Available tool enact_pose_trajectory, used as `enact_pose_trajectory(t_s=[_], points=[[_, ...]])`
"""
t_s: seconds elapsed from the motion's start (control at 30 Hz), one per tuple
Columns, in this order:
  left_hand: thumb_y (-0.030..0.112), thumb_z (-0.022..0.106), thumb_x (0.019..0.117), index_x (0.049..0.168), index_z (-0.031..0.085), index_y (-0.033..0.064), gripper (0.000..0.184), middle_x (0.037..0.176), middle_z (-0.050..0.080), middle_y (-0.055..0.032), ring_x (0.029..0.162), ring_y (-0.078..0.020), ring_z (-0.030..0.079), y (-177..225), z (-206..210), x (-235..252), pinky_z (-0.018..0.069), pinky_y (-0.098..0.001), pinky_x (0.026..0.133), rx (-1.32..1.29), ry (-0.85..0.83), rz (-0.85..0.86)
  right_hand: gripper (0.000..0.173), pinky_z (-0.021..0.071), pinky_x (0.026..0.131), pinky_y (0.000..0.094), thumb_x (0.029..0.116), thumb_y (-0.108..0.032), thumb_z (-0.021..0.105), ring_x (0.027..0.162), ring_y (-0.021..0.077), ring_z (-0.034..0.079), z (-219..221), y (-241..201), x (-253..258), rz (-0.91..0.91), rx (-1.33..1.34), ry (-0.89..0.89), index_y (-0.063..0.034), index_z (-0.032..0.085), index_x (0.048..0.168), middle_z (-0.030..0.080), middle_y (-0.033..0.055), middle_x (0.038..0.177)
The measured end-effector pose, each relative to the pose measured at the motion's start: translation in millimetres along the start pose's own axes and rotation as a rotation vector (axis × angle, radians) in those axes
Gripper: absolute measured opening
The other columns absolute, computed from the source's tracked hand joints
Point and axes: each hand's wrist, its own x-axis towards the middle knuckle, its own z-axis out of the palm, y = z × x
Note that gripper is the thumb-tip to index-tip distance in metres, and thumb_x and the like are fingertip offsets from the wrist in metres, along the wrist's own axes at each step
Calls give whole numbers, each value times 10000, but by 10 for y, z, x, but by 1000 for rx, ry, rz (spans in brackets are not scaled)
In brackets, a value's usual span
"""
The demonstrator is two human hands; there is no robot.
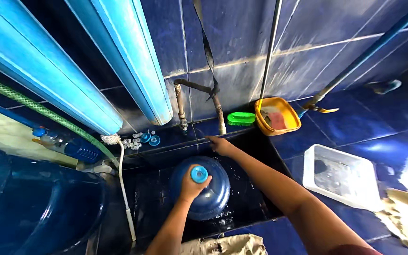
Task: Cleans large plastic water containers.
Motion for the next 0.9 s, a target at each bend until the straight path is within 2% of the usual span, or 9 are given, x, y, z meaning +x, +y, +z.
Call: enact_pose_trajectory(t_s=[0.1,0.2,0.3,0.33,0.4,0.47,0.53,0.67,0.9], points=[[259,867,794,1246,604,-85,626,1132,712,-187,1068,-198,700,160,84,358,557,-363,996,96,78,-120,655,453,1080,546,1028,-372,597,1247,323,605,-142,-173,-562,-206,211,-92,-235,342,1615,581,209,1428],[199,868,795,1448,440,-17,810,1269,657,-210,1179,-245,655,154,85,716,521,-417,1059,98,-58,-259,809,477,1034,578,980,-570,572,1164,364,641,-149,-283,-827,-348,-24,-132,-218,263,1641,647,241,1293],[253,903,765,1593,199,62,1104,1485,507,-205,1345,-239,546,-41,41,968,439,-413,1148,183,-256,-108,758,491,990,607,1033,-573,482,1073,425,669,-150,-160,-665,-367,-348,-39,-197,238,1644,694,254,1129],[310,889,790,1599,208,57,1087,1524,473,-191,1380,-231,514,-92,23,1043,424,-412,1164,233,-289,-9,694,504,981,598,1053,-538,465,1052,423,680,-165,-80,-566,-387,-396,26,-197,287,1631,708,245,1087],[345,838,847,1536,383,-4,896,1534,472,-193,1419,-277,476,-203,-10,1192,402,-458,1179,369,-302,260,621,512,990,590,1065,-463,483,1055,415,693,-240,39,-377,-418,-453,115,-163,370,1596,723,233,1068],[386,740,921,1404,568,0,642,1479,550,-180,1366,-321,535,-299,-28,1326,426,-526,1127,499,-289,460,619,515,960,597,1062,-450,495,1043,422,695,-307,87,-238,-424,-516,116,-123,396,1578,724,233,1073],[379,656,974,1279,663,14,476,1375,637,-162,1259,-318,617,-373,-13,1405,465,-540,1054,533,-244,529,610,537,891,608,1063,-456,488,975,429,707,-326,100,-149,-425,-543,113,-125,414,1570,729,230,1021],[337,637,988,1194,688,-28,422,1299,667,-197,1195,-332,654,-414,97,1385,498,-540,1012,435,-147,456,592,559,803,613,1064,-491,458,891,430,718,-344,57,-112,-404,-543,119,-143,463,1542,732,220,968],[272,616,1007,1170,682,-43,361,1283,664,-212,1189,-347,651,-251,176,1311,496,-546,1015,430,-72,291,575,523,892,624,1085,-497,414,975,428,706,-335,-105,-201,-218,-459,43,-227,393,1592,736,213,1029]])
